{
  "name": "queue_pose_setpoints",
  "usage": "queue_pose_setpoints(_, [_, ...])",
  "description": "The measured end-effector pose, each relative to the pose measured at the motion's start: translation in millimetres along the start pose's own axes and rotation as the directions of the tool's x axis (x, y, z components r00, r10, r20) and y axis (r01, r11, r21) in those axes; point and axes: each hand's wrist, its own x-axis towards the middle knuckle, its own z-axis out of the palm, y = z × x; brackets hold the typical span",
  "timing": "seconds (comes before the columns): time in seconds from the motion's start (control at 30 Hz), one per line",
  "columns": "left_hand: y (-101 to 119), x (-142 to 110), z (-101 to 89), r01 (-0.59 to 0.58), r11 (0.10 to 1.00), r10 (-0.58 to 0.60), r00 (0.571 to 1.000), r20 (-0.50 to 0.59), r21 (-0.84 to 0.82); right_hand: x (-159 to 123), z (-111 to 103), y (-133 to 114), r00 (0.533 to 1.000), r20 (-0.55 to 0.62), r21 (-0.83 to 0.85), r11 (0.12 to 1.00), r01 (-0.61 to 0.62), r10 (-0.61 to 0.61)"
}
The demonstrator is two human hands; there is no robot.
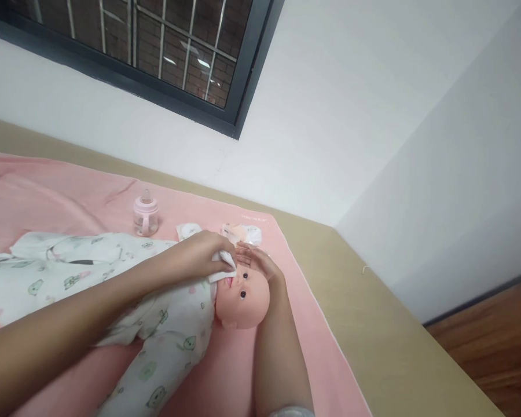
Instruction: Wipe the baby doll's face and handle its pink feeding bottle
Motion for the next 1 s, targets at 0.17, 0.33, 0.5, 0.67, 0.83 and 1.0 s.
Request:
queue_pose_setpoints(0.17, [-0.1,1.1,3.2,-0.004,0.998,0.008,0.998,0.065,-0.059,0.8,-0.9,0.8,1.000,0.011,-0.001,1.000,0.017,-0.017])
queue_pose_setpoints(0.33, [2.3,2.9,7.5,-0.011,1.000,0.012,0.997,0.073,-0.013,1.5,-1.3,1.0,1.000,0.013,0.009,1.000,0.013,-0.013])
queue_pose_setpoints(0.5, [3.7,2.1,7.2,-0.027,1.000,0.026,0.999,0.020,0.013,0.1,-0.2,0.1,1.000,0.002,0.019,1.000,0.004,-0.004])
queue_pose_setpoints(0.67, [2.2,3.2,8.7,-0.012,0.999,0.012,1.000,0.002,0.047,0.4,-0.1,0.2,1.000,0.002,0.015,1.000,0.000,0.000])
queue_pose_setpoints(0.83, [-1.1,5.1,11.9,-0.044,0.994,0.047,0.999,-0.025,0.102,1.4,-0.5,1.6,1.000,-0.002,0.003,1.000,0.008,-0.008])
queue_pose_setpoints(1.0, [-1.6,0.8,4.1,-0.001,0.999,0.002,1.000,-0.026,0.049,0.9,-0.6,1.4,1.000,0.007,0.012,1.000,0.018,-0.018])
